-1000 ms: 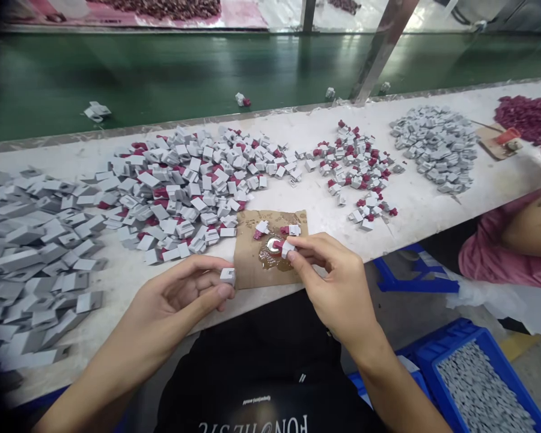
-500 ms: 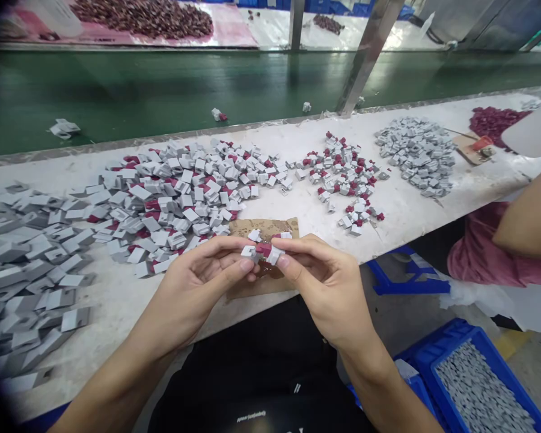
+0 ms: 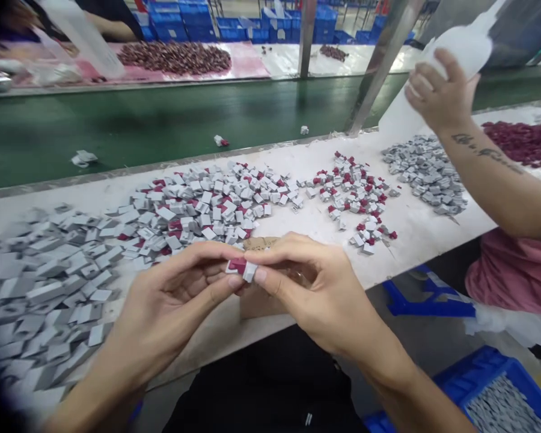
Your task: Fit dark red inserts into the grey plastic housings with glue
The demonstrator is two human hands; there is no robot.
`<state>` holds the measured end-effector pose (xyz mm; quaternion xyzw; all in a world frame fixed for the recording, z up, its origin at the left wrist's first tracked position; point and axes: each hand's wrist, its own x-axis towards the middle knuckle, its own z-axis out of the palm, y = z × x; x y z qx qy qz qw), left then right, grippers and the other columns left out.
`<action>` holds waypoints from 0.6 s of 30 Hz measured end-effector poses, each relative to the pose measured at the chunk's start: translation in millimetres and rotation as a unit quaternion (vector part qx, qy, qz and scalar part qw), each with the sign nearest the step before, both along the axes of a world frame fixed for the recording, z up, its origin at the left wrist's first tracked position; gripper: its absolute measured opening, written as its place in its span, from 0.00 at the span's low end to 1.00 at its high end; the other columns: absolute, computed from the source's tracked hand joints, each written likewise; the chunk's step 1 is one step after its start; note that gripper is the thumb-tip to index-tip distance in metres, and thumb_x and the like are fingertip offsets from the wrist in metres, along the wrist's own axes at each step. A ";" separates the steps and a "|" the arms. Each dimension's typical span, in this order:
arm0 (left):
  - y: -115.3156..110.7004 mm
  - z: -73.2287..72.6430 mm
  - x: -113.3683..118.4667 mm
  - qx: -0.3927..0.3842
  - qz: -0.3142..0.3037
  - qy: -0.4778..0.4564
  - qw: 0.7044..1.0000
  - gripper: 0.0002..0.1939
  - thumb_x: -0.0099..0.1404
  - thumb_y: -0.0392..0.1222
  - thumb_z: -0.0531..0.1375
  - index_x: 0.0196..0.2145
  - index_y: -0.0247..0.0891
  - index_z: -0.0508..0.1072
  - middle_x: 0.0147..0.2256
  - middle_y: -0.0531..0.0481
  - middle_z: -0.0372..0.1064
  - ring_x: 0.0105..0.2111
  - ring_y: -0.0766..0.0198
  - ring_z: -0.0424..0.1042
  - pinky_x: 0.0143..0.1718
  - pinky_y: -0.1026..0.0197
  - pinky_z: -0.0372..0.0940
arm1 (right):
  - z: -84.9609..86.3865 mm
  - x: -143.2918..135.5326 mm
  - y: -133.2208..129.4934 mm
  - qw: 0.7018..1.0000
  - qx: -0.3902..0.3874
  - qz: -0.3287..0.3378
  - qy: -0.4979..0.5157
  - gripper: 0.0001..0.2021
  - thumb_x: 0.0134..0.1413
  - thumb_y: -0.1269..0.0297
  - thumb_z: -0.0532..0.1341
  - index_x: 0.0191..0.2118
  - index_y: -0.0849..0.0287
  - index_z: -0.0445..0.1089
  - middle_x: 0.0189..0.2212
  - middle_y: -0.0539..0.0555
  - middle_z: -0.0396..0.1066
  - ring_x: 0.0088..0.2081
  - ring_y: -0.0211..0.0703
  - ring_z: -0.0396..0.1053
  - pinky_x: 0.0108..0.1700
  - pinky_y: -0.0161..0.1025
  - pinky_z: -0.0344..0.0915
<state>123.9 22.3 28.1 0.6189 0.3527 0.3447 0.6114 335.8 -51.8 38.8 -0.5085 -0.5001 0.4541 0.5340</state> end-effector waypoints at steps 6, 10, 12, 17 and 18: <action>77.7 25.3 -41.0 0.149 0.143 0.158 0.966 0.12 0.71 0.48 0.77 0.50 0.47 0.86 0.47 0.47 0.85 0.45 0.53 0.84 0.45 0.54 0.81 | 17.6 -3.7 166.1 0.970 0.038 0.073 -0.231 0.21 0.71 0.69 0.75 0.67 0.55 0.85 0.54 0.59 0.88 0.46 0.51 0.86 0.50 0.48 0.84; 153.4 26.6 -46.1 0.143 0.249 0.227 0.931 0.10 0.67 0.47 0.74 0.43 0.45 0.81 0.46 0.45 0.85 0.52 0.46 0.84 0.56 0.48 0.78 | -3.7 -37.5 298.1 0.911 0.049 0.008 -0.410 0.26 0.71 0.81 0.66 0.71 0.65 0.80 0.72 0.67 0.78 0.70 0.60 0.77 0.75 0.57 0.71; 190.4 22.6 -38.6 0.128 0.268 0.259 0.919 0.09 0.64 0.41 0.73 0.41 0.43 0.79 0.45 0.43 0.85 0.51 0.45 0.84 0.57 0.45 0.77 | -15.3 -54.5 339.3 0.908 0.037 0.028 -0.416 0.24 0.67 0.80 0.71 0.65 0.63 0.83 0.73 0.66 0.77 0.73 0.63 0.74 0.78 0.61 0.69; 264.0 2.6 -1.9 0.099 0.271 0.317 0.904 0.11 0.64 0.31 0.73 0.42 0.37 0.80 0.41 0.41 0.83 0.46 0.49 0.83 0.52 0.49 0.77 | -17.7 -54.3 366.4 0.905 0.005 0.045 -0.423 0.05 0.60 0.78 0.78 0.43 0.70 0.89 0.52 0.68 0.89 0.63 0.64 0.83 0.73 0.58 0.73; 275.0 -2.2 7.4 0.088 0.264 0.322 0.905 0.10 0.66 0.30 0.73 0.43 0.36 0.80 0.41 0.41 0.83 0.46 0.51 0.83 0.51 0.51 0.77 | -12.9 -44.0 361.6 0.905 0.004 0.038 -0.423 0.04 0.61 0.78 0.76 0.42 0.72 0.88 0.50 0.69 0.89 0.61 0.63 0.84 0.72 0.57 0.74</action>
